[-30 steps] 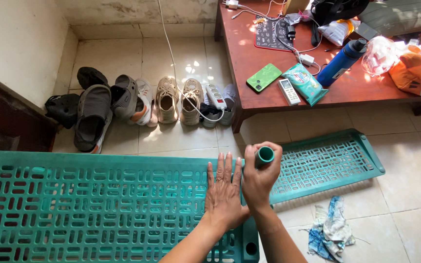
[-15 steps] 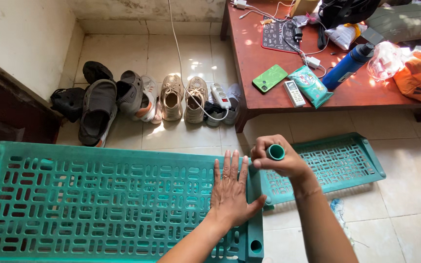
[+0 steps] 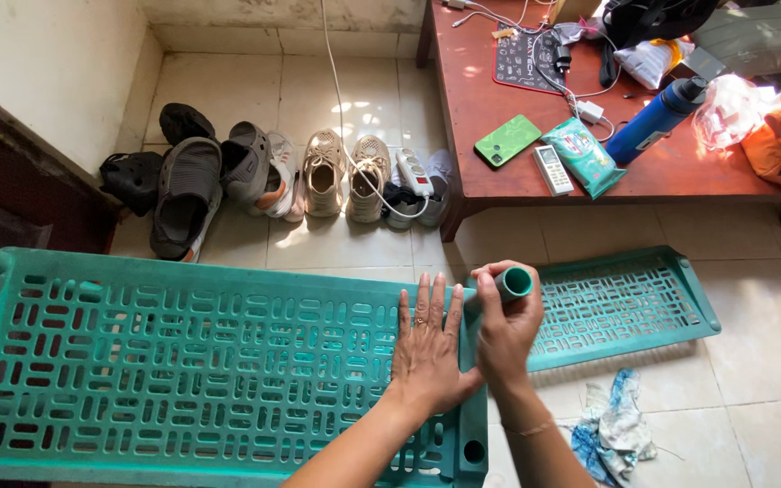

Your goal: The person removes shoes from a stacked plastic stool, then disassembles the stool by pulling out the legs and separating the top tray from the base.

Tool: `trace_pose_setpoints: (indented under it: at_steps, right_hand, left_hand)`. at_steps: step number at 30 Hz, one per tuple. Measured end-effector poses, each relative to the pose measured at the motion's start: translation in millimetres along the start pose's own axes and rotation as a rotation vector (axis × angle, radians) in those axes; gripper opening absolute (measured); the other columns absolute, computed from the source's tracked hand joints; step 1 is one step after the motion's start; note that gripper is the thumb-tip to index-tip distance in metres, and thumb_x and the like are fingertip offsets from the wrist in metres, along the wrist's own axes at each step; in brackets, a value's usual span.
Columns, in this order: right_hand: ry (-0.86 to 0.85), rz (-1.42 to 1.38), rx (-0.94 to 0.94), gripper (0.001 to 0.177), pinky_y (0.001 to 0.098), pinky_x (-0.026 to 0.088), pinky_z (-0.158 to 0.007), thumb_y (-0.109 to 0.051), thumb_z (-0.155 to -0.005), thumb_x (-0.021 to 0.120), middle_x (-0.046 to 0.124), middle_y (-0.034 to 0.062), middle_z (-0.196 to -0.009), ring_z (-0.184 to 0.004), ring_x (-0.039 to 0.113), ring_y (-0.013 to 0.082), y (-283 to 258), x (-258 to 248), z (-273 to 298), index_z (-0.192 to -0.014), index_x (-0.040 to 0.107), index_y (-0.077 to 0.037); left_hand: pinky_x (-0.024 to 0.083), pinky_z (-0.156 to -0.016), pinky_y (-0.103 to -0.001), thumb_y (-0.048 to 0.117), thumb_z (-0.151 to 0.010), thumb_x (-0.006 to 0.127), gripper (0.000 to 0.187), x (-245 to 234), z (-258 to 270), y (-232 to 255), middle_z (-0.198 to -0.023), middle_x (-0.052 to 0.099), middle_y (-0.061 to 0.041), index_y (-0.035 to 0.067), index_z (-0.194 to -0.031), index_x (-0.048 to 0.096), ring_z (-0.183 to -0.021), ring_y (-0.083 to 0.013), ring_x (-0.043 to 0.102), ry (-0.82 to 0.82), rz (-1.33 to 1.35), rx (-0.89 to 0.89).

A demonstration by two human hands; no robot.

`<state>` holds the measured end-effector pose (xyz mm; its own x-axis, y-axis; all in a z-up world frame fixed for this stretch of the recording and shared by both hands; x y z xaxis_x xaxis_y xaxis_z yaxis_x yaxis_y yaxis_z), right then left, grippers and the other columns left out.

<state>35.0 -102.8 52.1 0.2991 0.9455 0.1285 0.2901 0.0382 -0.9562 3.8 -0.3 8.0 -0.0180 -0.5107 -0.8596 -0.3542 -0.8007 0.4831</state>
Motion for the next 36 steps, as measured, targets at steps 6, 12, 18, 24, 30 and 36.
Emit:
trace_pose_setpoints:
  at_steps: [6,12,18,24,30,36]
  right_hand:
    - [0.216,-0.006,-0.026,0.024,0.0205,0.040,-0.056,-0.010,-0.098,0.075,0.058,-0.0018,-0.071,-0.062,0.051,0.0037,25.8,18.4,-14.6,-0.081,0.058,-0.006]
    - [-0.184,-0.039,0.154,0.021,0.0221,0.040,-0.056,-0.006,-0.089,0.075,0.060,0.0000,-0.067,-0.059,0.051,0.0061,22.8,-14.4,-38.0,-0.075,0.060,-0.005]
    - [-0.770,-0.195,0.365,0.027,0.0264,0.039,-0.057,-0.004,-0.082,0.079,0.057,0.0017,-0.068,-0.063,0.049,0.0105,18.2,-37.7,-75.2,-0.070,0.054,-0.005]
    - [-1.223,-0.282,0.480,0.035,0.0252,0.036,-0.059,-0.011,-0.079,0.089,0.054,-0.0002,-0.071,-0.067,0.047,0.0100,12.4,-39.8,-102.7,-0.077,0.055,-0.007]
    - [-0.430,0.041,0.147,0.027,0.0240,0.049,-0.074,-0.019,-0.084,0.080,0.064,0.0004,-0.092,-0.083,0.059,0.0076,-1.5,-30.8,-52.1,-0.101,0.063,-0.006]
    - [0.153,0.089,-0.129,0.016,0.0236,0.050,-0.087,-0.017,-0.103,0.066,0.064,-0.0004,-0.105,-0.097,0.060,0.0053,32.9,11.3,5.6,-0.111,0.056,-0.007]
  left_hand:
    - [-0.007,-0.120,-0.061,0.064,-0.073,0.067,0.118,-0.7,-2.6,0.2,-0.165,0.009,-0.031,-0.004,-0.158,0.020,-0.155,-0.0437,-0.004,-0.024,0.006,-0.003]
    - [-0.006,-0.122,-0.059,0.067,-0.081,0.061,0.111,3.6,-1.2,-1.2,-0.166,0.013,-0.029,-0.004,-0.158,0.024,-0.156,-0.0434,-0.002,0.076,0.025,0.020]
    - [-0.006,-0.121,-0.059,0.068,-0.082,0.059,0.110,3.4,-0.1,-1.2,-0.165,0.014,-0.029,-0.004,-0.158,0.024,-0.156,-0.0434,-0.002,0.085,0.031,0.026]
    - [-0.007,-0.121,-0.060,0.069,-0.084,0.058,0.110,-0.2,1.2,-0.1,-0.164,0.014,-0.030,-0.006,-0.157,0.024,-0.155,-0.0439,-0.001,0.085,0.035,0.044]
    - [-0.007,-0.121,-0.060,0.066,-0.082,0.061,0.110,-1.6,-3.9,0.6,-0.164,0.014,-0.030,-0.006,-0.156,0.024,-0.155,-0.0436,-0.001,0.057,0.048,0.011]
    - [-0.008,-0.120,-0.060,0.054,-0.075,0.070,0.113,-3.7,-3.2,1.2,-0.165,0.010,-0.029,-0.004,-0.158,0.019,-0.155,-0.0435,-0.003,0.030,-0.063,0.022]
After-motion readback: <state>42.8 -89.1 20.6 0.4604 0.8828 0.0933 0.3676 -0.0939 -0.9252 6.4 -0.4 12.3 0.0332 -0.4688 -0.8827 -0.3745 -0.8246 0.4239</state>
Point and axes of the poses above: each hand's wrist, its own z-axis away from the middle knuckle, its own x-axis out of the palm, y = z × x, the point moved 1 cm from there along -z, towards the middle knuckle
